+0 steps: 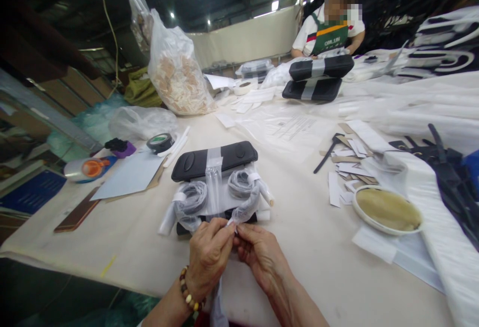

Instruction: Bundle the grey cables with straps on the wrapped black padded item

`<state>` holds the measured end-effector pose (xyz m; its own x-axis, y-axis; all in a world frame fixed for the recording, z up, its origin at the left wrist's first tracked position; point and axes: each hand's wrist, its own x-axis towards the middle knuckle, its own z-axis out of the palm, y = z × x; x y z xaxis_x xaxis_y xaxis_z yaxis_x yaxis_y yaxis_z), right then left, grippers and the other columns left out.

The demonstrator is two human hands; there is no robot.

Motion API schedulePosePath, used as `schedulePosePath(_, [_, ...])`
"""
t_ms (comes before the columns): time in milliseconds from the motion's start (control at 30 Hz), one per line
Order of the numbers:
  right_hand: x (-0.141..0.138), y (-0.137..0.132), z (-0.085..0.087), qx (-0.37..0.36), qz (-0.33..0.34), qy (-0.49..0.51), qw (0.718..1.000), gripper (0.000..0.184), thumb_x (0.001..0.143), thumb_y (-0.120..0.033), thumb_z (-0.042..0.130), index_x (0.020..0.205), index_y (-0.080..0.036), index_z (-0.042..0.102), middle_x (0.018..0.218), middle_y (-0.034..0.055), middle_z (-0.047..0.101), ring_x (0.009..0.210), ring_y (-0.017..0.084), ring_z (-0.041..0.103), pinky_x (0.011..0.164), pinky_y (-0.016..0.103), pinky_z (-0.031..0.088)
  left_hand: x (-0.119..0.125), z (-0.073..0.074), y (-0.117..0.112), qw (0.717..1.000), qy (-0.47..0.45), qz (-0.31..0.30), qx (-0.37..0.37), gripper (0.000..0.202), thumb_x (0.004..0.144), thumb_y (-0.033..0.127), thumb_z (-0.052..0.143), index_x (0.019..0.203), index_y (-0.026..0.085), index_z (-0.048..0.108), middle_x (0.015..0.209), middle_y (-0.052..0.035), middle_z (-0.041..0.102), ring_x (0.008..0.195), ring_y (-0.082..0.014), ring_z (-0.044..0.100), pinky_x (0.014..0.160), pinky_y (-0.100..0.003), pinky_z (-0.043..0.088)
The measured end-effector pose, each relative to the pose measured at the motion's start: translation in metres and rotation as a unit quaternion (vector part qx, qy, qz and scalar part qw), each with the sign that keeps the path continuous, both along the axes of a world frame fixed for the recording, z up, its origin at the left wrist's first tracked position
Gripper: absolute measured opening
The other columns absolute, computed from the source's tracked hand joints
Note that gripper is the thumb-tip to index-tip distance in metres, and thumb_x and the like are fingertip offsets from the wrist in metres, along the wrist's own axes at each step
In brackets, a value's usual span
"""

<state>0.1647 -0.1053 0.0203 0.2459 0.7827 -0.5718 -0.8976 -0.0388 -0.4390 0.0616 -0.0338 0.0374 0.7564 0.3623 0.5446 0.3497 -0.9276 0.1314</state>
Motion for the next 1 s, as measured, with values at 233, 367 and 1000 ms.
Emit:
schedulePosePath(233, [-0.0048, 0.0043, 0.0036, -0.027, -0.054, -0.046, 0.997, 0.038, 0.037, -0.03, 0.087, 0.061, -0.01, 0.066, 0.052, -0.0018, 0.057, 0.047, 0.003, 0.046, 0.044, 0.013, 0.036, -0.0019, 0.003, 0.0009, 0.999, -0.003, -0.016, -0.046, 0.019, 0.09, 0.015, 0.039, 0.096, 0.015, 0.057, 0.078, -0.003, 0.06, 0.068, -0.0155, 0.054, 0.06, -0.029, 0.037])
schedulePosePath(367, [-0.0035, 0.0026, 0.0033, -0.006, -0.041, -0.046, 0.998, 0.035, 0.041, -0.03, 0.086, 0.06, -0.009, 0.066, 0.051, 0.0004, 0.057, 0.048, 0.006, 0.048, 0.045, 0.015, 0.037, -0.0015, 0.0027, 0.0018, 0.999, 0.014, -0.014, -0.036, 0.02, 0.09, 0.016, 0.039, 0.098, 0.016, 0.058, 0.075, -0.002, 0.059, 0.064, -0.0148, 0.052, 0.058, -0.029, 0.036])
schedulePosePath(1000, [-0.0044, 0.0032, 0.0014, -0.025, 0.0, -0.032, 0.999, 0.045, 0.035, -0.039, 0.087, 0.059, -0.01, 0.062, 0.049, -0.0023, 0.052, 0.045, 0.004, 0.043, 0.044, 0.015, 0.034, -0.0018, -0.0033, 0.0006, 1.0, 0.023, -0.009, 0.015, 0.022, 0.088, 0.012, 0.039, 0.1, 0.013, 0.058, 0.076, -0.0046, 0.057, 0.062, -0.0158, 0.049, 0.057, -0.029, 0.035])
